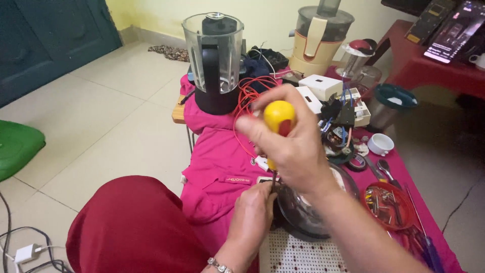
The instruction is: Securing screws on an electric meter and mounting it onto a base plate using a screwdriver.
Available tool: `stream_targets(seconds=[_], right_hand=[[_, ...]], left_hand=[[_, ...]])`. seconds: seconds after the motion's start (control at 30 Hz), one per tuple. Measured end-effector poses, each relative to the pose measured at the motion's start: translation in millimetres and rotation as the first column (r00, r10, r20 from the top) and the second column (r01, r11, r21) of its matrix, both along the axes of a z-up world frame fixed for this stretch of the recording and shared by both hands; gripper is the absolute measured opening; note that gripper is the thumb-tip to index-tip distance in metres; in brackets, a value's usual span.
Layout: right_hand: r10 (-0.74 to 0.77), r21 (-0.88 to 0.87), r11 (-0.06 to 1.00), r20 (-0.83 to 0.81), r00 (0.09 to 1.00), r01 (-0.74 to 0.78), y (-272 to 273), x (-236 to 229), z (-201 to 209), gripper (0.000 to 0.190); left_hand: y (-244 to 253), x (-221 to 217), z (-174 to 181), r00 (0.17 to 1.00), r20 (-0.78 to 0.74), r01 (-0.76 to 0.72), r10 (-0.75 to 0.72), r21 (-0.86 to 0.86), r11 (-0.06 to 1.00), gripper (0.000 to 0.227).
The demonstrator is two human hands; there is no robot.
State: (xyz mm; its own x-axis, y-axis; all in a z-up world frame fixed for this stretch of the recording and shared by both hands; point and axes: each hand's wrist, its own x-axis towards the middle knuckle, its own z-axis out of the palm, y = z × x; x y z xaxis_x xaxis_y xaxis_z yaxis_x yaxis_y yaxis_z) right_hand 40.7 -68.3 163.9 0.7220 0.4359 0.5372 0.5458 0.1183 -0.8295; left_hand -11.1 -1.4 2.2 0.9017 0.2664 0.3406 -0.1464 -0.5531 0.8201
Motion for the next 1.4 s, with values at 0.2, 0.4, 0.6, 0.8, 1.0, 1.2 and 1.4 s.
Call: stream_targets(seconds=[0.2,0.4,0.6,0.8,1.0,1.2,1.4], right_hand=[[0.393,-0.061,0.910,-0.197,0.898,-0.411,-16,25,25,0.072],[0.351,0.036,0.935,-0.238,0.906,-0.353,-17,26,10,0.016],[0.324,0.050,0.946,-0.152,0.934,-0.320,-11,23,7,0.008],[0.133,0.149,0.981,-0.067,0.989,-0.122,-4,21,-2,0.009],[-0.350,0.179,0.921,-0.001,0.937,0.345,14,2,-8,0.016],[0.292,0.013,0.956,-0.097,0.951,-0.292,-21,27,8,0.038],[0.549,0.169,0.836,-0.291,0.784,-0.522,-17,47,10,0.016]], left_hand=[[-2,2,-5,1.000,0.003,-0.019,0.019,0.036,0.999,0.010],[-3,0,2,0.999,-0.038,-0.002,0.000,-0.050,0.999,0.026],[-9,3,6,0.997,0.034,-0.066,0.068,-0.056,0.996,0.015],[-9,4,8,0.997,0.040,-0.064,0.066,-0.064,0.996,0.021],[-5,7,4,0.998,0.048,-0.033,0.036,-0.064,0.997,0.018],[-2,0,22,1.000,-0.005,0.025,-0.026,-0.094,0.995,0.021],[1,3,17,1.000,0.003,0.019,-0.019,-0.063,0.998,0.020]])
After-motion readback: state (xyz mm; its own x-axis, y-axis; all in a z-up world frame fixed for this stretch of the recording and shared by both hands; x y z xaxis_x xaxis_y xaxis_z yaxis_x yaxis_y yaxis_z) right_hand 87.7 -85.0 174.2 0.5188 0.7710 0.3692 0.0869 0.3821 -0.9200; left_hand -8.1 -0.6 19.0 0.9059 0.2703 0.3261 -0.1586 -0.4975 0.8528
